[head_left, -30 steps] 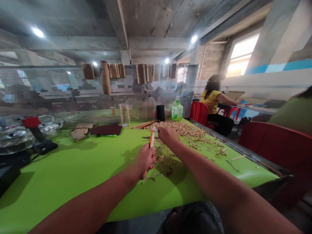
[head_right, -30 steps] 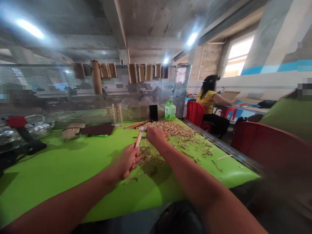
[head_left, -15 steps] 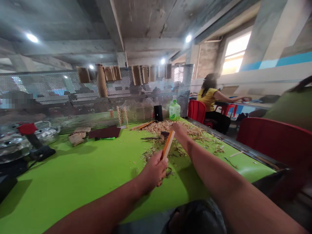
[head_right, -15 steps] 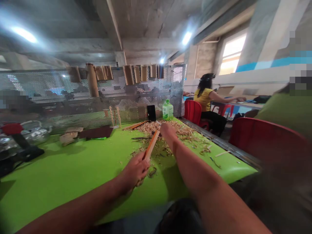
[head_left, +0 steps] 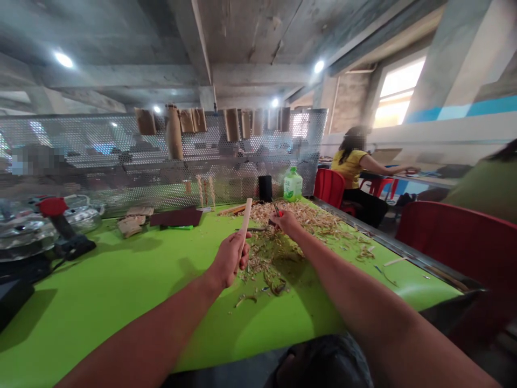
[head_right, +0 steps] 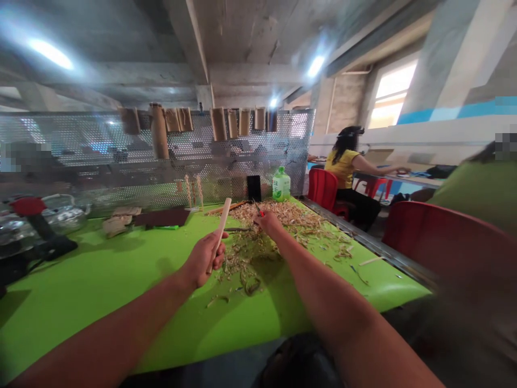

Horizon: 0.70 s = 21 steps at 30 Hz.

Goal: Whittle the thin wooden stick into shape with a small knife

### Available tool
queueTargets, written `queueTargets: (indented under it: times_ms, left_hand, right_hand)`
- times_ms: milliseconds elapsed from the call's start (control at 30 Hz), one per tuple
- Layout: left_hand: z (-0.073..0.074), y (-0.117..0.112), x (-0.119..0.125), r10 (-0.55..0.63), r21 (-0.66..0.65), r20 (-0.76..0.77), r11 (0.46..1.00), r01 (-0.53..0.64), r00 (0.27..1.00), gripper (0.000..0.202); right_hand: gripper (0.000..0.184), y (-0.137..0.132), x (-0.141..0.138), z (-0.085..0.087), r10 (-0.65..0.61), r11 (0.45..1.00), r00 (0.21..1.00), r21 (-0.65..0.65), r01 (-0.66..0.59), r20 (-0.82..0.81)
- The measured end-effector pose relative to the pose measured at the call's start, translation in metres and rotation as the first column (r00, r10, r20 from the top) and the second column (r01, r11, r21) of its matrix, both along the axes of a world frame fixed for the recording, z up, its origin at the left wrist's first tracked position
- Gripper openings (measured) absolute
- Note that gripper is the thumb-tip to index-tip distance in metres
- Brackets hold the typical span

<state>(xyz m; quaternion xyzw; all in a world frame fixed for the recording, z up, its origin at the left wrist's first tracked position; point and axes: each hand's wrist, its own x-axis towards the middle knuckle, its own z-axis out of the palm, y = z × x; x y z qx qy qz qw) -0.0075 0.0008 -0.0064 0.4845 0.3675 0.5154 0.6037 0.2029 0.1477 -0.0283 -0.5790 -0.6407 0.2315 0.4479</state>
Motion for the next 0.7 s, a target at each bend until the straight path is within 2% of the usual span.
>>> queueTargets:
  times_ms: [100, 200, 267, 367, 467, 533, 700]
  left_hand:
    - [0.001, 0.002, -0.001, 0.049, -0.009, 0.003, 0.999, -0.049, 0.999, 0.03]
    - [0.004, 0.007, -0.002, 0.069, -0.041, 0.041, 0.997, -0.067, 0.997, 0.021]
    - [0.005, 0.009, -0.002, 0.073, -0.061, 0.058, 0.996, -0.069, 0.996, 0.024]
    - [0.006, 0.012, -0.003, 0.066, -0.064, 0.075, 0.996, -0.062, 0.995, 0.027]
    - [0.006, 0.013, -0.004, 0.05, -0.065, 0.114, 0.997, -0.043, 0.992, 0.025]
    - [0.008, 0.014, -0.006, 0.048, -0.061, 0.134, 0.997, -0.04, 0.99, 0.025]
    - [0.01, 0.016, -0.009, 0.055, -0.032, 0.111, 0.998, -0.052, 0.992, 0.027]
  right_hand:
    - [0.016, 0.0, 0.005, -0.001, -0.005, 0.999, 0.994, -0.044, 0.0, -0.11]
    - [0.017, -0.004, 0.003, 0.005, 0.019, 1.0, 0.991, 0.022, -0.016, -0.129]
    - [0.019, -0.008, -0.001, 0.01, 0.018, 0.998, 0.994, 0.062, -0.011, -0.108]
    - [0.029, -0.019, -0.015, 0.017, 0.035, 0.992, 0.999, 0.12, -0.037, 0.015]
    - [0.039, -0.037, -0.033, 0.02, 0.125, 0.972, 0.973, 0.172, -0.159, 0.195]
    - [0.039, -0.05, -0.046, 0.02, 0.154, 0.959, 0.938, 0.179, -0.217, 0.311]
    - [0.028, -0.07, -0.064, 0.024, 0.077, 0.969, 0.801, 0.144, -0.2, 0.593]
